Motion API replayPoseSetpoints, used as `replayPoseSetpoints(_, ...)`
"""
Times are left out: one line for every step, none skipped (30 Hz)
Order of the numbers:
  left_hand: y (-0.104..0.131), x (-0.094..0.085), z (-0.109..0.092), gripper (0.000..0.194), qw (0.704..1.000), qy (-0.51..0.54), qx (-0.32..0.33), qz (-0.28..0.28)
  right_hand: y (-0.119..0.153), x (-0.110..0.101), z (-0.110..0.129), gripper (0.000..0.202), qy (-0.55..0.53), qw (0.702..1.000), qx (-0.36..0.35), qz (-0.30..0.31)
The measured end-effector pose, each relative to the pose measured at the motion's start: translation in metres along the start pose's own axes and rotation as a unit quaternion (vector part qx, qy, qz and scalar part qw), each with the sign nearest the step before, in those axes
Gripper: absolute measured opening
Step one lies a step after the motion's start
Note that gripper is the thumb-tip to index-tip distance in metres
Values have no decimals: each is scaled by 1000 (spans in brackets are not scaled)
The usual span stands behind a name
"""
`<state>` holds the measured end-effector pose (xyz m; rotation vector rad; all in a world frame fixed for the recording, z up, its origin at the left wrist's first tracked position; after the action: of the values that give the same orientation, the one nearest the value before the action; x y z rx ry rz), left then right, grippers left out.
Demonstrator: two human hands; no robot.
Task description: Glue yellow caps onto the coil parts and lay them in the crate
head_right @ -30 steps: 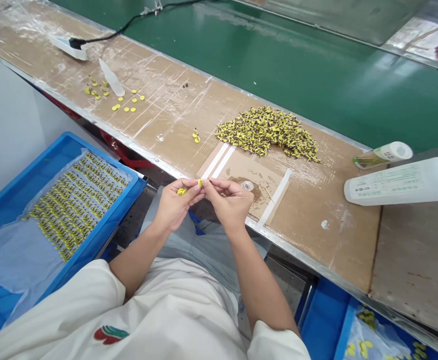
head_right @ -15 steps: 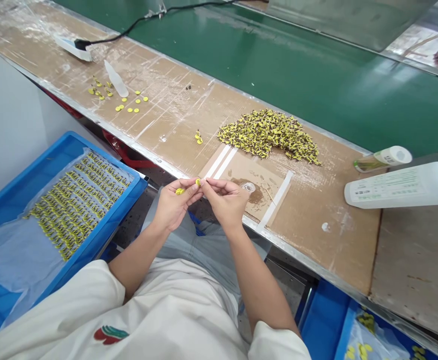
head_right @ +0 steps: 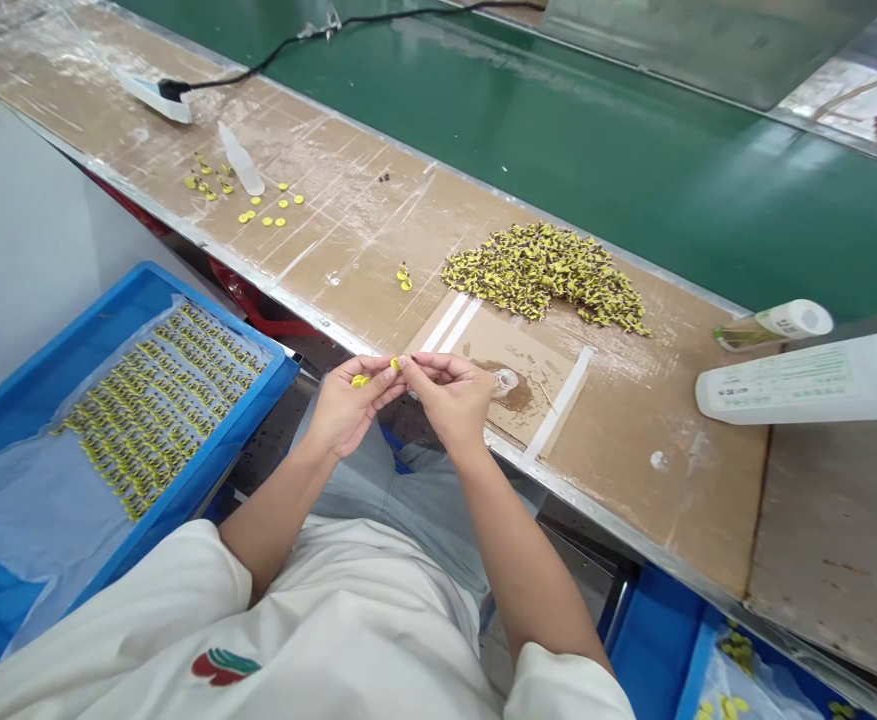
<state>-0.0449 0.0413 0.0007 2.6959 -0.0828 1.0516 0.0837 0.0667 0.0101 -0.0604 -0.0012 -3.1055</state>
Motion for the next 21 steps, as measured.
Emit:
replayPoseSetpoints(-1, -1, 0, 24, 1000, 7, 5, -1, -1, 2, 0, 27, 0, 1000, -5, 2)
replayPoseSetpoints(-2, -2, 1, 23, 1000, 17, 13, -5, -2, 4, 0, 27, -2, 1000, -12, 4)
replayPoseSetpoints(-3, -2, 1, 23, 999, 28, 22, -13, -3, 7, 0, 28, -7, 1000, -20, 2)
replayPoseSetpoints(-3, -3, 0, 23, 998, 40, 32, -21, -3, 10, 0, 28, -15, 1000, -27, -1)
replayPoseSetpoints(-4, -3, 0, 23, 998, 50, 41, -28, -3, 13, 0, 28, -26, 999, -33, -7)
replayPoseSetpoints(-5, -3, -1, 24, 997, 59, 48, -32, -4, 17, 0, 28, -38, 998, -39, -14)
replayPoseSetpoints(-5, -3, -2, 25, 996, 67, 53, -33, -4, 20, 1, 28, -49, 998, -43, -20)
replayPoseSetpoints(-5, -2, -3, 26, 995, 73, 56, -32, -5, 23, 2, 28, -55, 997, -47, -27)
replayPoseSetpoints(-5, -2, -5, 27, 995, 78, 57, -30, -7, 26, 2, 28, -56, 997, -51, -34)
replayPoseSetpoints(-5, -2, -6, 28, 995, 83, 56, -29, -10, 27, 4, 29, -50, 996, -59, -43)
replayPoseSetpoints(-5, -3, -7, 27, 994, 90, 52, -30, -15, 27, 5, 30, -37, 995, -70, -54)
replayPoseSetpoints(-6, -5, -8, 25, 993, 100, 45, -32, -21, 26, 7, 31, -14, 994, -83, -65)
replayPoseSetpoints(-6, -7, -9, 23, 992, 114, 35, -35, -29, 24, 8, 32, 19, 992, -97, -74)
replayPoseSetpoints(-7, -9, -9, 21, 991, 130, 23, -37, -38, 23, 8, 32, 62, 989, -111, -80)
replayPoseSetpoints(-7, -12, -9, 21, 988, 148, 11, -38, -48, 22, 8, 32, 114, 983, -120, -78)
replayPoseSetpoints(-8, -14, -9, 22, 986, 164, 1, -38, -58, 21, 7, 31, 172, 975, -124, -73)
replayPoseSetpoints(-8, -16, -10, 24, 984, 175, -6, -37, -68, 20, 5, 31, 231, 963, -125, -66)
replayPoseSetpoints(-8, -17, -11, 25, 982, 183, -10, -37, -77, 20, 3, 30, 287, 948, -121, -59)
replayPoseSetpoints(-8, -19, -12, 26, 982, 186, -11, -37, -85, 21, 0, 30, 339, 932, -116, -54)
replayPoseSetpoints(-8, -20, -14, 26, 982, 186, -12, -39, -92, 21, -2, 30, 384, 916, -108, -50)
replayPoseSetpoints(-8, -21, -15, 26, 982, 186, -11, -42, -96, 22, -5, 30, 419, 901, -100, -48)
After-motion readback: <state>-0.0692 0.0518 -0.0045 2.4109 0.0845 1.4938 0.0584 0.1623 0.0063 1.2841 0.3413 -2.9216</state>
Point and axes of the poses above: each hand's wrist, its own y-axis away from the middle knuckle, its own x-axis out of the palm, z = x × y, the point moved 4 cm from there along -y, towards the middle knuckle, and after that the axes turned 12 degrees about z, right-handed, at the moved point
